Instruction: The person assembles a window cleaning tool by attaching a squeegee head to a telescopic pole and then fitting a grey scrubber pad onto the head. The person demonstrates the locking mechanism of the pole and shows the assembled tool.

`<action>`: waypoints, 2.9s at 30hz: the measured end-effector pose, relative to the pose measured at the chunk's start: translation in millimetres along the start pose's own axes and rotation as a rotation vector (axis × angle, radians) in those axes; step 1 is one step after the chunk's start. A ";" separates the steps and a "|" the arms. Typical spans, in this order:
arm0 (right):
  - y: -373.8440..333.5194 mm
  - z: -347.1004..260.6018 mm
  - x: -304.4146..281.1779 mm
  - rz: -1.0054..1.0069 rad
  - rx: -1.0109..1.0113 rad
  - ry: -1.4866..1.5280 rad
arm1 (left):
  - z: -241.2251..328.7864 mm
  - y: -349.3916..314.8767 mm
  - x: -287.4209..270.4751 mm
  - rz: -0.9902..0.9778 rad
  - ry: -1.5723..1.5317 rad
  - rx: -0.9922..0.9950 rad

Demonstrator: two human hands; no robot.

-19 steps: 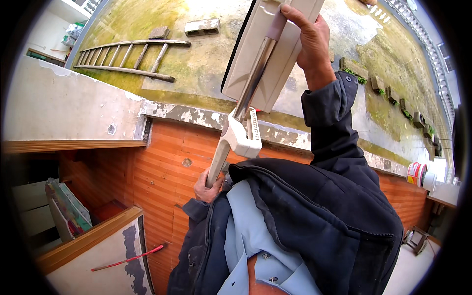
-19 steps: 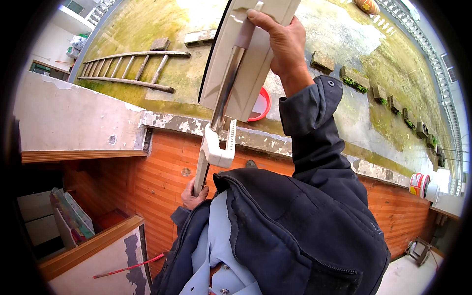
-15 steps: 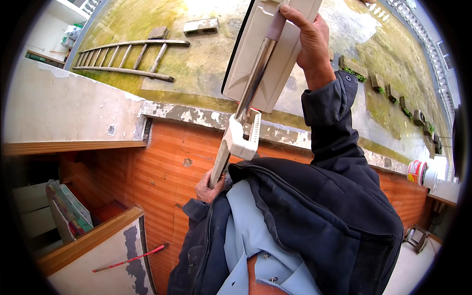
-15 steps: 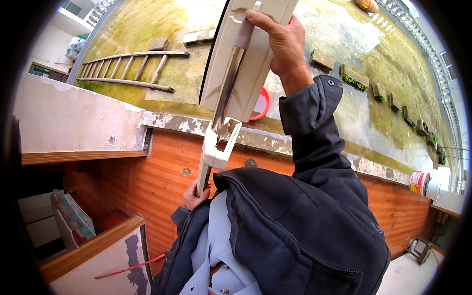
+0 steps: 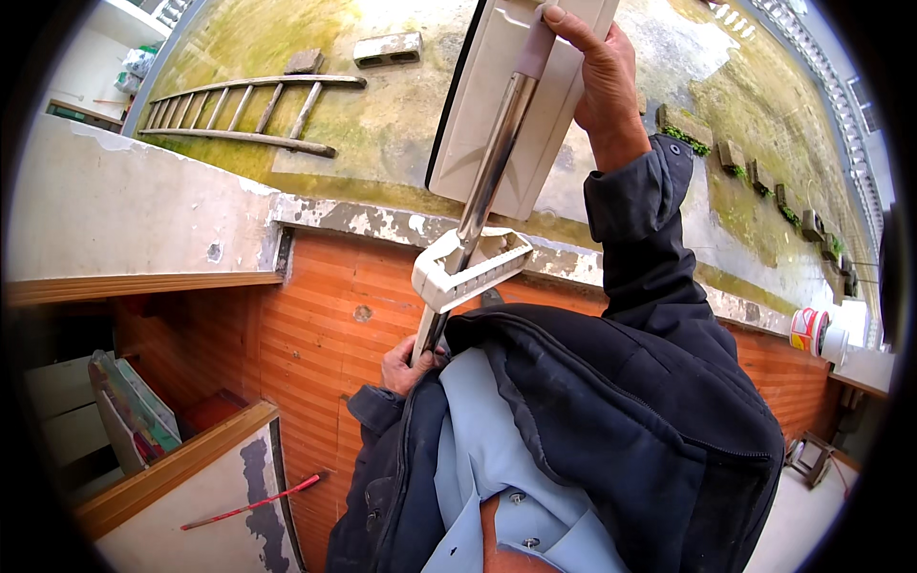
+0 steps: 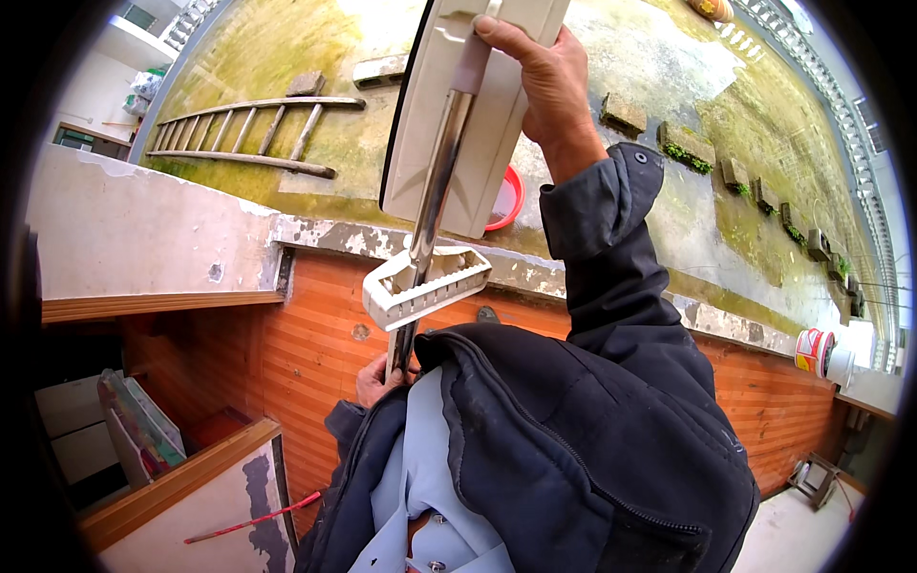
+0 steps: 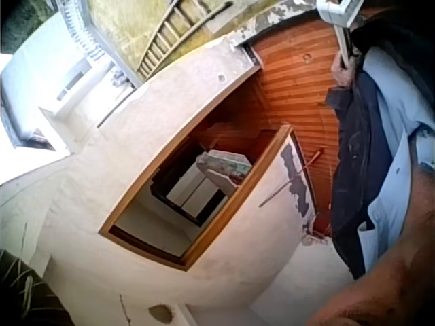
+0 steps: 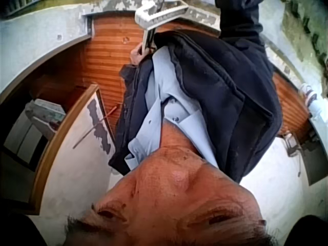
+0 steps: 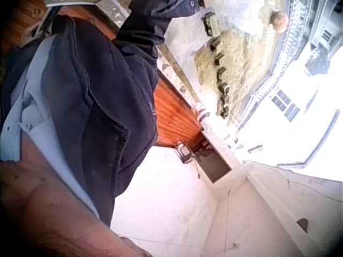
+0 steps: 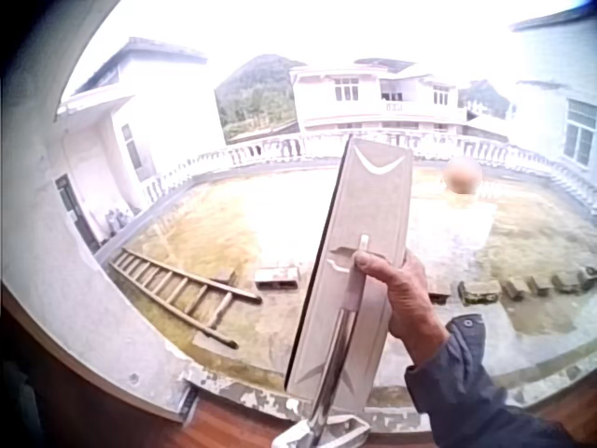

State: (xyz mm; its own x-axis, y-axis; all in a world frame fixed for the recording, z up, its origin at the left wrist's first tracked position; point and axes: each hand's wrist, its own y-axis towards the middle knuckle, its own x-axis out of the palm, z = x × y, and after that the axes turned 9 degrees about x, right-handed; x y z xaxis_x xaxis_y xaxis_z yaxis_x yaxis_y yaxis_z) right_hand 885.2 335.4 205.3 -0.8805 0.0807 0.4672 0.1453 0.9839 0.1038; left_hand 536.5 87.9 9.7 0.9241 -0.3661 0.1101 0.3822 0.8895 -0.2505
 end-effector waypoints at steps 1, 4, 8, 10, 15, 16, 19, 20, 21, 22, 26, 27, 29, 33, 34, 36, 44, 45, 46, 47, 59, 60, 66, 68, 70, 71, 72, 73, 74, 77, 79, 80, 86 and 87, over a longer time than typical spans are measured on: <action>0.0 -0.2 0.2 0.001 -0.001 0.001 | 0.5 0.2 0.7 -0.002 -0.003 0.005; 0.4 0.2 0.9 0.000 -0.002 0.005 | -0.8 0.2 2.0 0.007 0.006 0.016; -0.1 1.4 0.1 -0.018 0.012 0.023 | -3.3 -1.4 1.6 0.019 0.010 -0.009; -0.4 2.0 -0.9 -0.030 0.010 0.033 | -1.1 -1.3 3.5 0.025 0.006 -0.017; -0.3 3.8 -1.8 -0.085 -0.010 0.020 | 5.2 0.4 8.9 0.033 0.003 -0.016; -0.8 3.5 -0.4 -0.094 -0.007 0.033 | 5.0 0.4 9.3 0.041 0.020 -0.006; -1.7 2.2 3.4 -0.114 -0.001 0.058 | 3.1 1.1 8.9 0.050 0.034 0.004; -1.4 2.5 3.1 -0.116 -0.001 0.057 | 2.6 1.5 8.9 0.050 0.033 0.005; -1.2 2.8 2.7 -0.118 -0.001 0.055 | 3.7 1.8 9.7 0.051 0.033 0.000; -0.9 2.9 2.7 -0.113 -0.008 0.042 | 6.0 2.2 11.0 0.052 0.034 -0.005; -2.0 3.0 4.7 -0.116 -0.027 0.022 | 0.7 0.0 10.7 0.077 0.052 -0.007; -2.5 2.5 4.9 -0.122 -0.030 0.025 | -0.7 -0.1 10.2 0.081 0.059 -0.006; -2.5 1.9 5.6 -0.115 -0.026 0.012 | -2.9 -0.3 9.2 0.091 0.072 -0.003; -2.9 3.5 7.9 -0.104 -0.053 0.022 | -7.3 -1.2 11.6 0.155 0.121 0.044; -3.0 3.3 7.6 -0.099 -0.043 0.010 | -7.1 -0.8 12.6 0.177 0.152 0.058; -3.0 1.8 7.6 -0.090 -0.024 -0.012 | -6.7 -0.9 12.0 0.201 0.214 0.059; -6.5 -0.6 13.9 -0.069 -0.034 0.007 | -6.8 -0.5 9.4 0.207 0.313 0.050; -6.4 -0.6 14.6 -0.049 -0.041 -0.003 | -6.8 -0.1 8.8 0.199 0.319 0.049; -6.5 -0.6 14.7 -0.053 -0.034 -0.005 | -6.9 0.3 7.4 0.190 0.324 0.049; -6.6 -0.5 14.6 -0.057 -0.027 -0.008 | -7.0 0.7 6.5 0.182 0.330 0.048; 8.0 21.6 8.5 0.100 -0.005 -0.089 | -0.7 3.9 7.3 0.116 0.167 0.000; 7.7 25.0 6.8 0.095 0.001 -0.093 | -1.2 1.8 6.9 0.114 0.171 -0.003; 6.5 25.1 6.2 0.153 -0.008 -0.186 | -2.7 4.5 1.5 0.051 0.112 -0.038; 5.9 24.2 6.4 0.193 -0.004 -0.219 | -3.0 4.1 1.7 0.047 0.104 -0.045; 6.4 26.2 6.3 0.232 -0.010 -0.238 | -2.3 3.2 2.6 0.046 0.105 -0.047; 6.1 25.8 6.5 0.228 -0.005 -0.229 | -3.0 3.1 2.5 0.047 0.110 -0.042; 5.2 25.4 6.5 0.224 0.000 -0.218 | -4.2 2.8 2.4 0.049 0.115 -0.037; 4.7 25.1 6.4 0.220 0.006 -0.208 | -5.2 2.4 2.3 0.050 0.120 -0.032; 4.6 25.0 5.8 0.213 0.001 -0.211 | -5.7 1.6 2.9 0.054 0.134 -0.023; 4.9 24.1 4.1 0.193 -0.024 -0.212 | -6.3 0.2 4.6 0.067 0.165 -0.001; 3.9 23.2 4.4 0.177 -0.051 -0.204 | -7.2 -1.0 4.0 0.079 0.173 0.003; 3.2 21.7 4.8 0.181 -0.046 -0.205 | -8.4 -1.2 3.0 0.084 0.199 0.012; 0.2 24.1 5.2 0.193 -0.047 -0.204 | -10.0 -4.3 -0.8 0.123 0.292 0.032; 0.8 27.3 4.7 0.192 -0.048 -0.201 | -7.9 -5.3 0.5 0.136 0.302 0.038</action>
State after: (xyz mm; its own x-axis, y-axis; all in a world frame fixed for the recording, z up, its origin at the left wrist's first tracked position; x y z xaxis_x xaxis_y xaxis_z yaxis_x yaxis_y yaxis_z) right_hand 868.8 341.0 183.6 -0.9061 0.2995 0.2988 0.3348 0.9394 0.0737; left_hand 534.9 80.9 3.5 0.9290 -0.3023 -0.2136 0.2596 0.9435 -0.2062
